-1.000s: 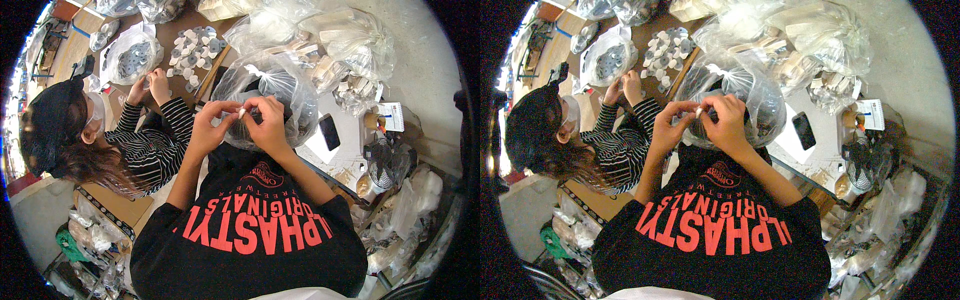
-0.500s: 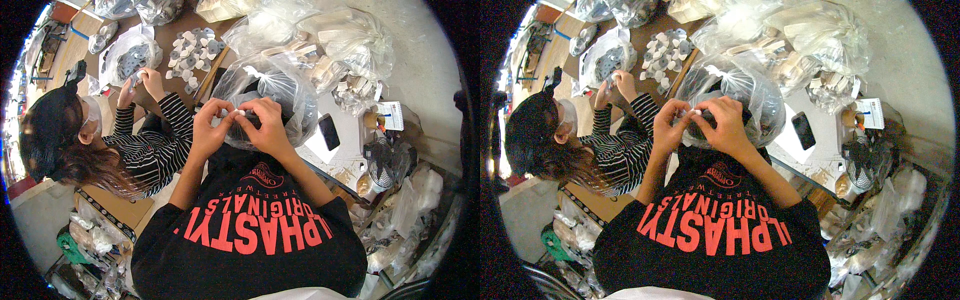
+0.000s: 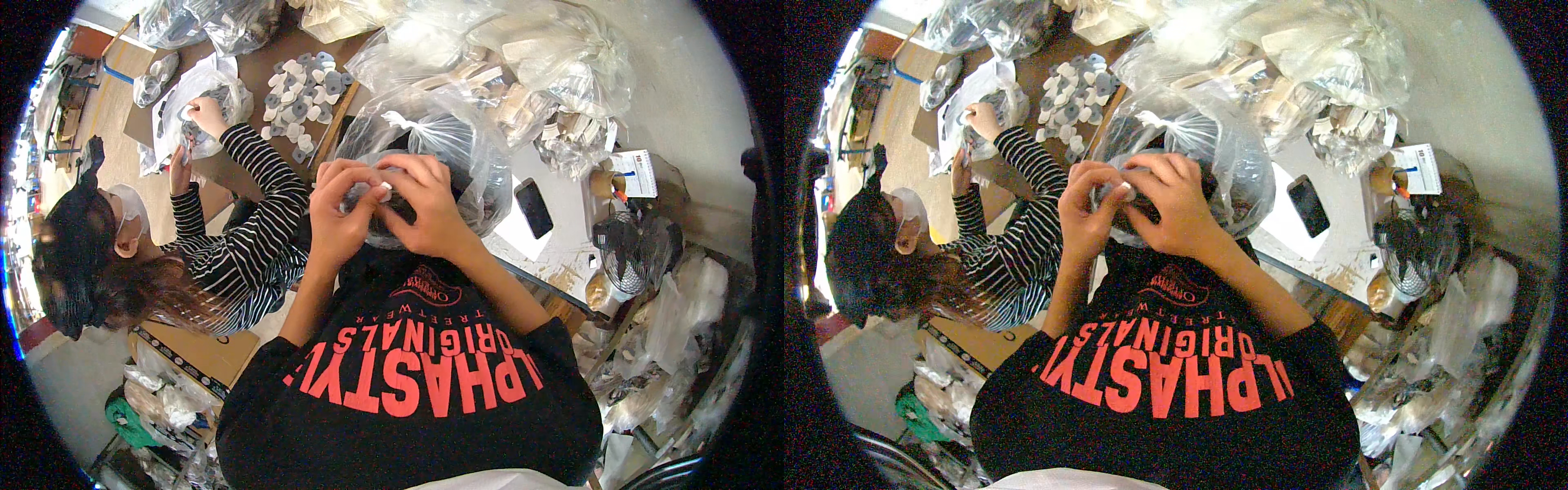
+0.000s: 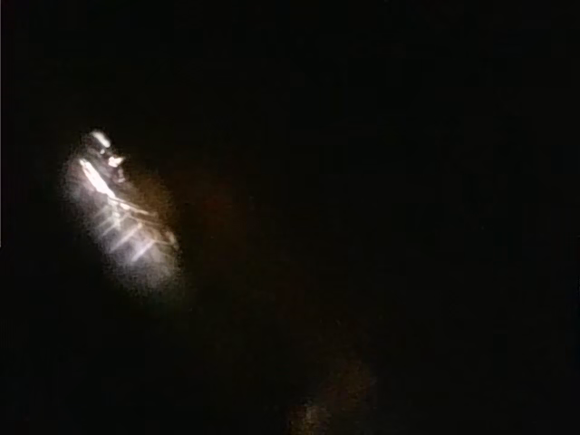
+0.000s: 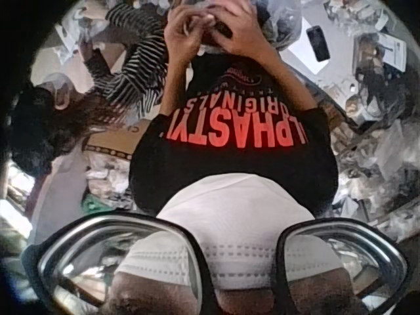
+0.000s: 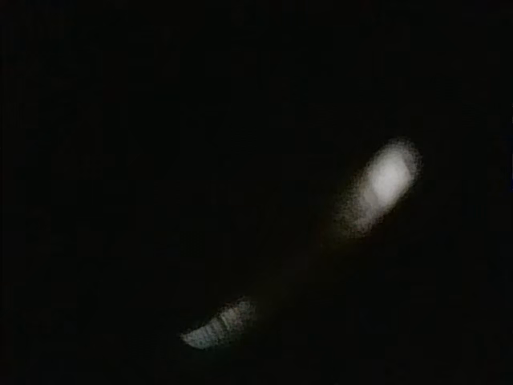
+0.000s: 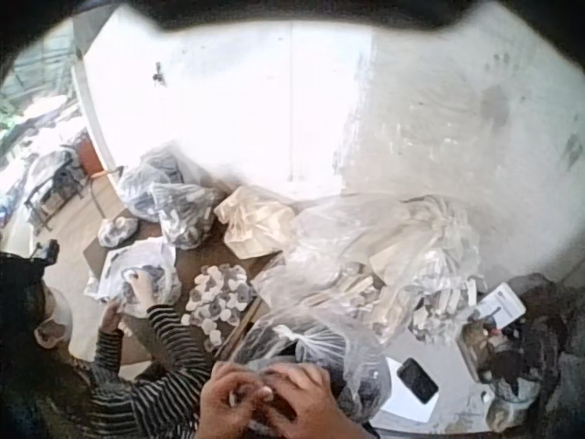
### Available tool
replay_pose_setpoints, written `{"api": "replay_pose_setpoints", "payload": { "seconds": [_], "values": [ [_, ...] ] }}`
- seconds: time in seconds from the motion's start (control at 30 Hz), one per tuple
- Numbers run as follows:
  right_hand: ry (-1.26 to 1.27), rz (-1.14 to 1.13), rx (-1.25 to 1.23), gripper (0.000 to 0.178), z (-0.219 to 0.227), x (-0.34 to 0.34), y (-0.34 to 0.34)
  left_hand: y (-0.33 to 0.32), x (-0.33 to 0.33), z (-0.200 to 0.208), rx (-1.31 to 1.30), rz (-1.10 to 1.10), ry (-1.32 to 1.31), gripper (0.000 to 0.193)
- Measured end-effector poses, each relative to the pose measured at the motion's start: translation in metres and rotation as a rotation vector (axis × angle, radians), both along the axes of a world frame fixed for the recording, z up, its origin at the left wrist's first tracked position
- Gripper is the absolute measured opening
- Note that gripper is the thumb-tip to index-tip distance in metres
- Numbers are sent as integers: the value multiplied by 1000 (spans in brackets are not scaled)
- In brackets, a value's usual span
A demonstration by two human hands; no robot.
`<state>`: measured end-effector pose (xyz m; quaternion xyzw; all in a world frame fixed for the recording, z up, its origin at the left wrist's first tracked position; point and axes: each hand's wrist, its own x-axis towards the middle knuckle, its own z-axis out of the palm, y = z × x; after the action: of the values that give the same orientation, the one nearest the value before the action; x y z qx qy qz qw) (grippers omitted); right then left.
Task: The person opens a large plastic bag and removes small black and white objects, placing them into smaller plastic bags. They repeat this process, handling the items one at a time and organizing them into separate bags.
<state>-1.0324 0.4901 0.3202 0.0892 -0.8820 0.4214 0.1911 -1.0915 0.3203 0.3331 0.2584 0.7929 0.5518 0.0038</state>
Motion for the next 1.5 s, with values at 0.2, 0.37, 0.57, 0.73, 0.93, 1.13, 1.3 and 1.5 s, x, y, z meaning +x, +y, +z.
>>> {"api": "replay_pose_setpoints", "payload": {
  "seconds": [0.2,0.37,0.57,0.73,0.93,1.13,1.3,1.5],
  "values": [
    [-101,-39,24,41,-7,1,5,12,-13,10,181,-69,-115,16],
    [75,-175,190,37,13,15,23,-12,-36,-38,-379,228,144,46],
    [-195,-847,542,66,36,51,51,-45,-29,-32,-529,-49,-723,47],
    [-724,-586,309,40,9,102,119,-24,-13,-42,-12,-102,-667,40],
    [-539,-444,-455,30,63,116,134,5,-35,35,134,-52,-585,41],
    [-18,-586,-779,11,95,132,145,4,-45,121,316,51,-313,40],
    [-164,-598,-622,7,102,125,152,2,-53,106,226,-72,-225,39],
    [-258,-558,-668,22,82,125,133,7,-49,-4,327,-94,-371,35]
  ]
}}
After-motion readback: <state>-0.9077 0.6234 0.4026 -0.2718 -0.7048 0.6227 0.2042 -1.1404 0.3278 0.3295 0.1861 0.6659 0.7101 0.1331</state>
